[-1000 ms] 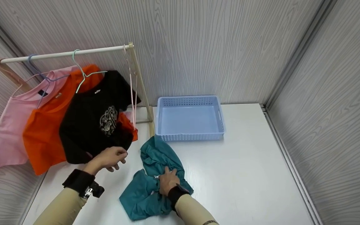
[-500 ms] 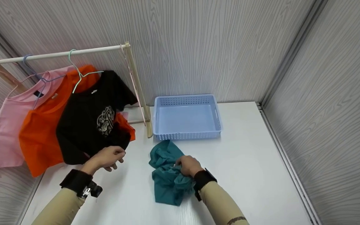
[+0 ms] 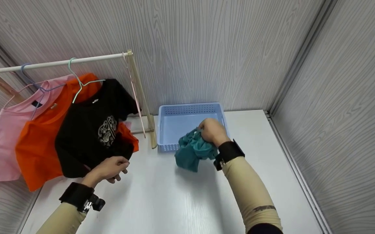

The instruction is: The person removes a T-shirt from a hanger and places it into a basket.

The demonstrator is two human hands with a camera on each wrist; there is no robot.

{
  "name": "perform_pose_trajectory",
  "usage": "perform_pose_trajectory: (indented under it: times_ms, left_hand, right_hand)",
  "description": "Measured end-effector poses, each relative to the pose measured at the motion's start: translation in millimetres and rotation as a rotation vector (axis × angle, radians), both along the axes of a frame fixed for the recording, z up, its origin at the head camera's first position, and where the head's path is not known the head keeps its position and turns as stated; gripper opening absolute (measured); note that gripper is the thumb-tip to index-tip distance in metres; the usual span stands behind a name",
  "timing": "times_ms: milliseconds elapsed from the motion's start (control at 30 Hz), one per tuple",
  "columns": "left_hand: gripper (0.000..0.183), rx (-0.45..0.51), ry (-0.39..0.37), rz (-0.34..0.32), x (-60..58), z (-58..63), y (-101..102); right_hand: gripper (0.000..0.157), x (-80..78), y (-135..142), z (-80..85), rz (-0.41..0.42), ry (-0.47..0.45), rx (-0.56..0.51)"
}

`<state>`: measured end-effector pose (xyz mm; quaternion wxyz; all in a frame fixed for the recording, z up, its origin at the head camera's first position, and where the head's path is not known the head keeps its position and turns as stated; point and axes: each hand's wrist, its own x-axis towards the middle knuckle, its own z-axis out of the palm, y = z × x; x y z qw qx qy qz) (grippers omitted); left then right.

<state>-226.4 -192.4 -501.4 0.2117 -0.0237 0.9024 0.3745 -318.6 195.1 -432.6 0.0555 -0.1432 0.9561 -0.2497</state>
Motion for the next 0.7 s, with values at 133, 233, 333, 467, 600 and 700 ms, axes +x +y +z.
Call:
perform_pose_trajectory:
  times_ms: [133,233,333,467,600,700]
  left_hand:
    - [0.023,0.012,-0.002,0.017,2.5,-1.3,-3]
    - [0.022,0.016,-0.01,0.034,4.8,-3.5,-6]
    - [0.022,0.021,-0.019,0.056,6.9,-6.9,-9]
    - [0.021,0.021,-0.032,0.086,11.0,-11.0,-14]
    - [0.019,0.02,-0.042,0.098,12.6,-13.7,-16]
    - [0.02,0.023,-0.049,0.096,11.2,-15.6,-16]
  right_hand:
    - [0.034,-24.2,4,26.9,-0.092,0.091,-0.033]
    - [0.035,-42.1,4,25.7,-0.178,0.17,-0.096]
    - [0.036,-57.8,0,5.0,-0.231,0.219,-0.143]
    - [0.039,-70.1,-6,-35.9,-0.253,0.168,-0.194]
    - [0.042,-75.9,-11,-70.0,-0.271,0.052,-0.297]
    - [0.048,-77.3,-13,-89.2,-0.273,-0.021,-0.393]
